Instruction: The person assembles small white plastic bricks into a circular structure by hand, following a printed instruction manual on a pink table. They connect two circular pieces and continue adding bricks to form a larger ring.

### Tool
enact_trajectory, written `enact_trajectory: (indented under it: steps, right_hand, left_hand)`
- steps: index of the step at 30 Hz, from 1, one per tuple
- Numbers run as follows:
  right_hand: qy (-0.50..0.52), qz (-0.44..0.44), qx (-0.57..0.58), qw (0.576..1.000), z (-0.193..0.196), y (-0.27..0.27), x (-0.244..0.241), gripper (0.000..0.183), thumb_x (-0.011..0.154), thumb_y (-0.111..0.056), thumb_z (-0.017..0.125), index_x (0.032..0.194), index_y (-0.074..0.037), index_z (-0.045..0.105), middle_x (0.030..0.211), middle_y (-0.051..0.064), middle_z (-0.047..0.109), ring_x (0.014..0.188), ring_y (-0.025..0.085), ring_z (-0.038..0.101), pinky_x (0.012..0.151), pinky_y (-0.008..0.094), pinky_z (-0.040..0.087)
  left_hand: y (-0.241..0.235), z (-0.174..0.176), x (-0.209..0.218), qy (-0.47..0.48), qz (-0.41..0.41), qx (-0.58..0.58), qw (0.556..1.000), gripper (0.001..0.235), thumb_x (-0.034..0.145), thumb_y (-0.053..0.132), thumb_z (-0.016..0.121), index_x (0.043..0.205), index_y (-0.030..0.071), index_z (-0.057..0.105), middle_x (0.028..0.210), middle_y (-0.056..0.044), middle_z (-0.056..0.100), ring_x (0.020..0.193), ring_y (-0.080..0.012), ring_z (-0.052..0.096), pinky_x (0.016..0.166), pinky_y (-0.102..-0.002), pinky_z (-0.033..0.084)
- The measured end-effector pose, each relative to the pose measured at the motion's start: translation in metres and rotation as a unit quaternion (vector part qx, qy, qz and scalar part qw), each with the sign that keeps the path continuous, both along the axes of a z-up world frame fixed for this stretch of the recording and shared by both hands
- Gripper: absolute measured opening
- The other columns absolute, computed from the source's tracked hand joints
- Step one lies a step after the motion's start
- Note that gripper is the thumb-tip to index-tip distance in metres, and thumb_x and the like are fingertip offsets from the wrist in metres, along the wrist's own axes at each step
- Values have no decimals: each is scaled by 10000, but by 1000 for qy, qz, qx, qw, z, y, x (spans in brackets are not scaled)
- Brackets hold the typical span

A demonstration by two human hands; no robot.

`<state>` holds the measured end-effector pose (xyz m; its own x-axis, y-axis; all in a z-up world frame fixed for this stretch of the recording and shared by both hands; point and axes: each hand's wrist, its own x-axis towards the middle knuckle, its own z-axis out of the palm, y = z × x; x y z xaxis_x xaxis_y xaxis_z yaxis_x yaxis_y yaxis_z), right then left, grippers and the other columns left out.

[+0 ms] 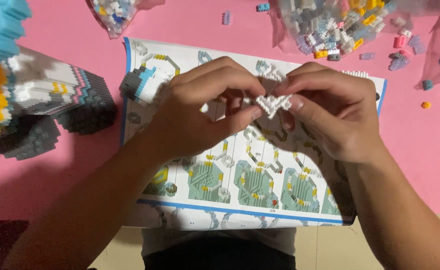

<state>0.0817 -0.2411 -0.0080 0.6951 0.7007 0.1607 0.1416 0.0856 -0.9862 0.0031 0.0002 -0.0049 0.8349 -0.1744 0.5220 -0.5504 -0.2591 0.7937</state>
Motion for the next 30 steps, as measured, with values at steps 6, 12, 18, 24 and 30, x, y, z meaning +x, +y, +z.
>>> enact_trajectory:
  steps: [6,12,18,24,30]
  right_hand:
    - [-39,-9,-19,999,0,-1,0,125,1070,50,621,1180,51,681,1152,211,703,981,256,708,807,282,637]
    - [-9,-22,-24,999,4,1,-4,120,1077,85,589,1152,49,675,1150,236,705,995,279,727,711,263,685]
    - [-2,-39,-20,999,1,3,-6,169,1045,66,636,1212,91,629,1151,231,697,862,267,724,727,291,671]
    - [-115,-50,-66,990,-2,2,3,193,1013,72,746,1179,126,663,1083,228,697,943,253,678,903,322,570]
    - [-152,-47,-98,982,-7,4,-2,130,1135,95,737,1165,125,614,1093,220,569,978,267,538,840,312,425]
  left_hand:
    - [-1,3,-3,17,6,17,1000,153,986,-40,775,1102,31,707,1069,-119,706,781,-169,649,713,-269,562]
    - [-3,2,-5,14,18,48,999,149,990,-3,776,1032,118,700,1040,-50,660,707,-134,558,680,-277,477]
    - [-4,3,-6,19,11,28,999,157,982,-20,783,1014,96,682,993,-54,652,699,-139,534,681,-279,470]
    - [0,-6,4,-21,18,86,996,88,1086,98,618,1074,35,678,854,-56,695,673,-137,632,575,-254,540]
    - [1,-10,3,-36,-2,55,998,107,1140,28,564,1058,-28,605,838,-90,591,673,-186,554,579,-318,447]
